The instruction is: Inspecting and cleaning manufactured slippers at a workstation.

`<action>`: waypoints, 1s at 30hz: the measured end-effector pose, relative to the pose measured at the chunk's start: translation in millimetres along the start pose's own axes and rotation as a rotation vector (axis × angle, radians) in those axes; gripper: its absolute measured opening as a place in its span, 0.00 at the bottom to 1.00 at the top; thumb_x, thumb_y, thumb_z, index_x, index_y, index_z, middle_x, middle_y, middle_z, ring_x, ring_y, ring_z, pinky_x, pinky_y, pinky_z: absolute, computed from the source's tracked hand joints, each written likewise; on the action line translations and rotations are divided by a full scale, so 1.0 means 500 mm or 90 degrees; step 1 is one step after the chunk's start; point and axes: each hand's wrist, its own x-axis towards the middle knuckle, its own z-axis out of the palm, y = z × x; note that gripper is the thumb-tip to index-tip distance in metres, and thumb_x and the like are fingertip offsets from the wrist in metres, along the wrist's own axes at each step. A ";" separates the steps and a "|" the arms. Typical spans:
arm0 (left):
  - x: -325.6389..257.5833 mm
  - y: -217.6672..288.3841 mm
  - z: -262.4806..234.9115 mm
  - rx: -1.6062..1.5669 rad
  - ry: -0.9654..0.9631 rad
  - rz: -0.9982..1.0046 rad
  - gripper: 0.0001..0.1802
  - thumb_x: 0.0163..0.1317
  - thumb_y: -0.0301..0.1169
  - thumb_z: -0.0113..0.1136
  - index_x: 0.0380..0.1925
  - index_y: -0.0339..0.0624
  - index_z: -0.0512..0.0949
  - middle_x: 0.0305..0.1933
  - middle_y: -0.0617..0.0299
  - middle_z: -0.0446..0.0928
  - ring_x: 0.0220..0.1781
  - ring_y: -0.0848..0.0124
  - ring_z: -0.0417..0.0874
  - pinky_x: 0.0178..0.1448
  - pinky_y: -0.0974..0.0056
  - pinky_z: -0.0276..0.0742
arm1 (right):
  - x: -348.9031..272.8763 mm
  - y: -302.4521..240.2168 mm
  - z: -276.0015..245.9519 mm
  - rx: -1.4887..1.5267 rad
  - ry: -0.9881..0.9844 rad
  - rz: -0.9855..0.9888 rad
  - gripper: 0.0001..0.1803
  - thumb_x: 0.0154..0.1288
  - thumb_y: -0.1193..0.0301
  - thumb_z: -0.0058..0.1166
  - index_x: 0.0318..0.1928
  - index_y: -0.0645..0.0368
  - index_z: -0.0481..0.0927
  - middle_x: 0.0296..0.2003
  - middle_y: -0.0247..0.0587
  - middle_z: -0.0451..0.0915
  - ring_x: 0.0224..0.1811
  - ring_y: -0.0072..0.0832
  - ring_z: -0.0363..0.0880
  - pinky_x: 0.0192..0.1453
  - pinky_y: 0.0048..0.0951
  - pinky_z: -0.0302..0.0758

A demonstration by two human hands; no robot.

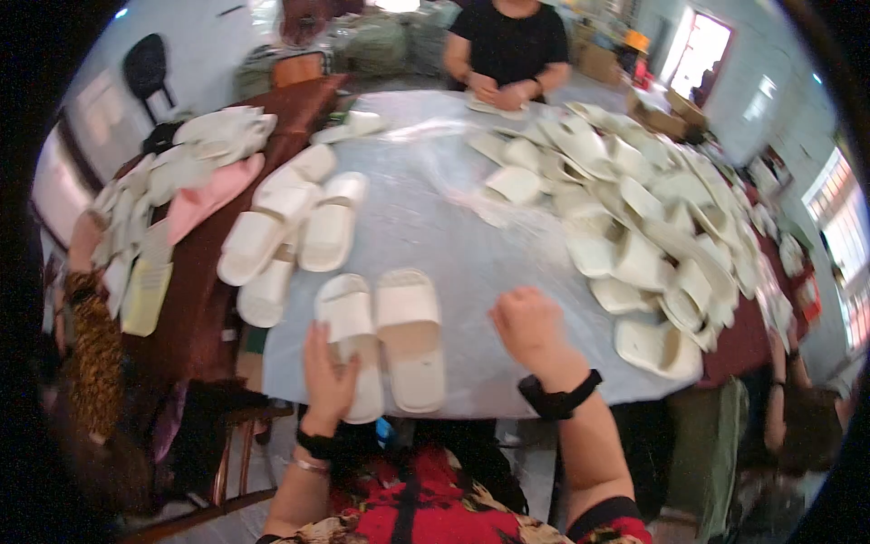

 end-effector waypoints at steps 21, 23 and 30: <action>0.005 0.020 0.014 -0.050 0.017 -0.044 0.36 0.57 0.37 0.61 0.65 0.42 0.62 0.68 0.42 0.58 0.66 0.45 0.63 0.69 0.49 0.58 | 0.031 -0.030 0.054 0.023 -0.058 -0.097 0.03 0.48 0.76 0.57 0.25 0.58 0.76 0.30 0.43 0.80 0.45 0.42 0.78 0.56 0.53 0.67; 0.005 0.019 0.013 -0.059 0.025 -0.040 0.36 0.57 0.36 0.60 0.65 0.42 0.62 0.68 0.41 0.58 0.66 0.45 0.62 0.69 0.49 0.57 | 0.023 -0.093 0.040 0.070 0.073 -0.197 0.04 0.46 0.78 0.57 0.24 0.58 0.75 0.29 0.40 0.79 0.46 0.40 0.78 0.60 0.53 0.66; 0.000 0.025 0.007 -0.072 0.017 -0.041 0.36 0.57 0.36 0.61 0.65 0.42 0.61 0.68 0.41 0.58 0.67 0.45 0.61 0.69 0.49 0.56 | -0.032 -0.231 0.021 0.330 -0.100 -0.388 0.07 0.43 0.79 0.59 0.24 0.59 0.73 0.26 0.40 0.78 0.31 0.42 0.78 0.38 0.39 0.75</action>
